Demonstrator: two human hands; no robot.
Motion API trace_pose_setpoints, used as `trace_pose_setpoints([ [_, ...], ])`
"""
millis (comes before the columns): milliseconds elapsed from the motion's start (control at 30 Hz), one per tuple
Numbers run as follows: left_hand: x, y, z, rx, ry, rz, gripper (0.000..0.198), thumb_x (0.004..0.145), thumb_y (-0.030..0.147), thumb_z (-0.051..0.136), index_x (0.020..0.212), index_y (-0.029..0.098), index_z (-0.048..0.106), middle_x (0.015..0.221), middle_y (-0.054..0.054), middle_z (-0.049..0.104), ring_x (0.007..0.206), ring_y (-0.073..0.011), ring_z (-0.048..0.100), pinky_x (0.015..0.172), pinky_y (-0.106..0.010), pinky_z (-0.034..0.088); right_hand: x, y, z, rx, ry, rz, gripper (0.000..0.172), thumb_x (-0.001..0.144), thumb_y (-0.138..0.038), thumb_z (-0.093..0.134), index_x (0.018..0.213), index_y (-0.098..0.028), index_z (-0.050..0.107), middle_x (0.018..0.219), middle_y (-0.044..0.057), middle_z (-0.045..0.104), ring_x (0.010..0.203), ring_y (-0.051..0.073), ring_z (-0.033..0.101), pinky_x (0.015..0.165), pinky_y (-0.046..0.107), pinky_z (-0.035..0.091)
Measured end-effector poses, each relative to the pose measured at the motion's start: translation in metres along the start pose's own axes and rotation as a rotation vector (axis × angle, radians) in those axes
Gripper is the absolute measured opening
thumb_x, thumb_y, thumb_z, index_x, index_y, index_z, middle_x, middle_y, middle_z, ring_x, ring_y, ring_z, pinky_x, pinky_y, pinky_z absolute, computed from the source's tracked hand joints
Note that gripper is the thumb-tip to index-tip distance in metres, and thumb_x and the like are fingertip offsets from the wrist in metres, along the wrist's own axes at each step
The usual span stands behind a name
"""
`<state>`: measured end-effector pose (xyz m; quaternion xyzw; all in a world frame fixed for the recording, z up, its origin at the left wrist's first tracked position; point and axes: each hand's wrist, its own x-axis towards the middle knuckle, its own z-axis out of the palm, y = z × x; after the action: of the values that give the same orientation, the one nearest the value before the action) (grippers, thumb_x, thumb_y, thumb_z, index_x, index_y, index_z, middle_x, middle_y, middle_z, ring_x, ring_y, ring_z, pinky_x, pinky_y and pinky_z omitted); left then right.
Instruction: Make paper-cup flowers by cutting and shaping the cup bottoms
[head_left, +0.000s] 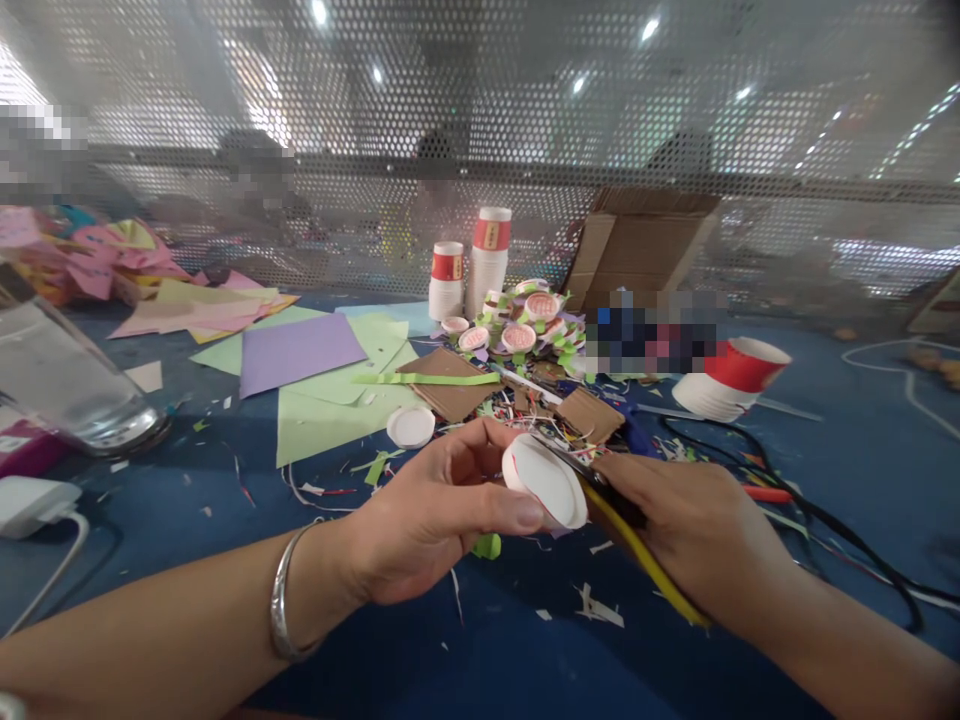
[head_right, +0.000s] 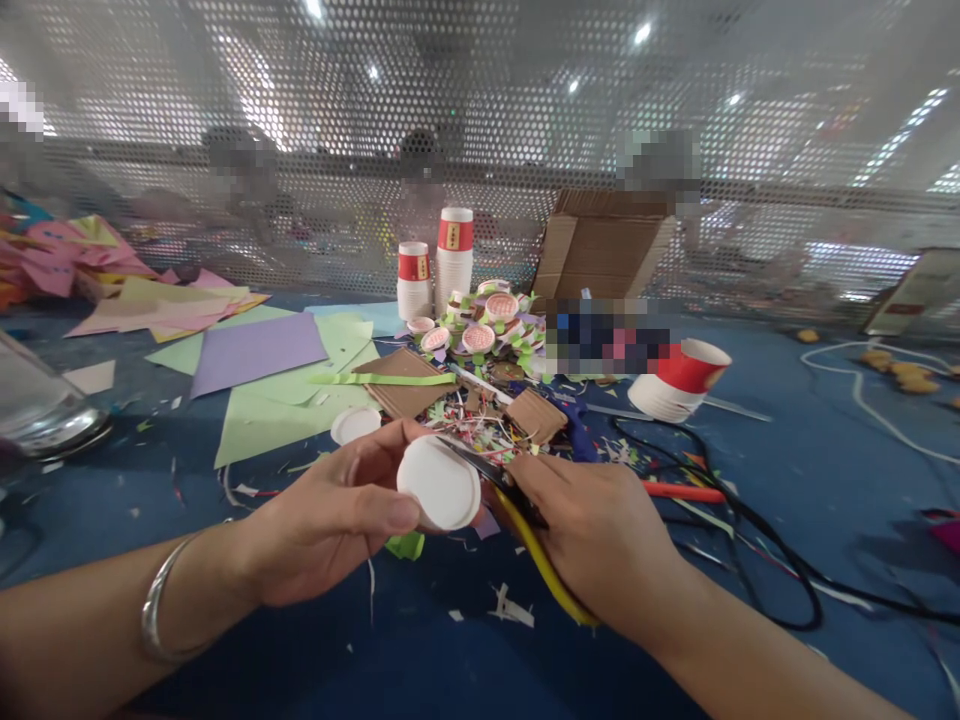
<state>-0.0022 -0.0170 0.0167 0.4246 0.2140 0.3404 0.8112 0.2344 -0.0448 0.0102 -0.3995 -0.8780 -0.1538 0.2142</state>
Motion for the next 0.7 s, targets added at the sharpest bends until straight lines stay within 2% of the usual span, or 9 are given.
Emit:
trace_pose_setpoints([
  [233,0.0000,0.0017,-0.0007,0.012,-0.006,-0.016,0.037,0.069,0.019,0.082,0.100,0.014,0.063,0.096,-0.009,0.072,0.090,-0.0213,0.072,0.085,-0.030,0.056,-0.0002,0.0001,-0.0001,-0.049,0.027,-0.005,0.026,0.101,-0.020,0.044,0.078,-0.021,0.055,0.057,-0.001,0.062,0.046,0.015,0.062,0.045,0.029,0.034],
  [367,-0.0007,0.0019,-0.0016,0.013,-0.014,-0.044,0.038,0.066,0.019,0.084,0.098,0.015,0.063,0.093,-0.006,0.070,0.086,-0.0162,0.070,0.080,-0.024,0.054,-0.0008,-0.0009,-0.0001,-0.046,0.025,-0.003,0.027,0.102,-0.021,0.043,0.079,-0.020,0.056,0.058,-0.001,0.063,0.046,0.016,0.061,0.045,0.029,0.035],
  [500,-0.0005,0.0026,-0.0020,0.008,-0.015,-0.060,0.041,0.065,0.019,0.086,0.099,0.015,0.064,0.091,-0.005,0.069,0.083,-0.0146,0.069,0.083,-0.026,0.055,0.0001,-0.0022,-0.0018,-0.031,0.039,-0.004,0.028,0.103,-0.022,0.044,0.077,-0.020,0.056,0.055,-0.003,0.059,0.044,0.014,0.058,0.045,0.029,0.034],
  [700,-0.0001,0.0029,-0.0023,-0.014,-0.031,-0.051,0.034,0.068,0.018,0.082,0.097,0.014,0.065,0.093,-0.007,0.073,0.088,-0.0204,0.074,0.084,-0.029,0.059,-0.0006,-0.0013,-0.0028,-0.017,0.012,0.010,0.026,0.099,-0.018,0.046,0.075,-0.020,0.055,0.056,-0.002,0.060,0.043,0.013,0.058,0.045,0.027,0.034],
])
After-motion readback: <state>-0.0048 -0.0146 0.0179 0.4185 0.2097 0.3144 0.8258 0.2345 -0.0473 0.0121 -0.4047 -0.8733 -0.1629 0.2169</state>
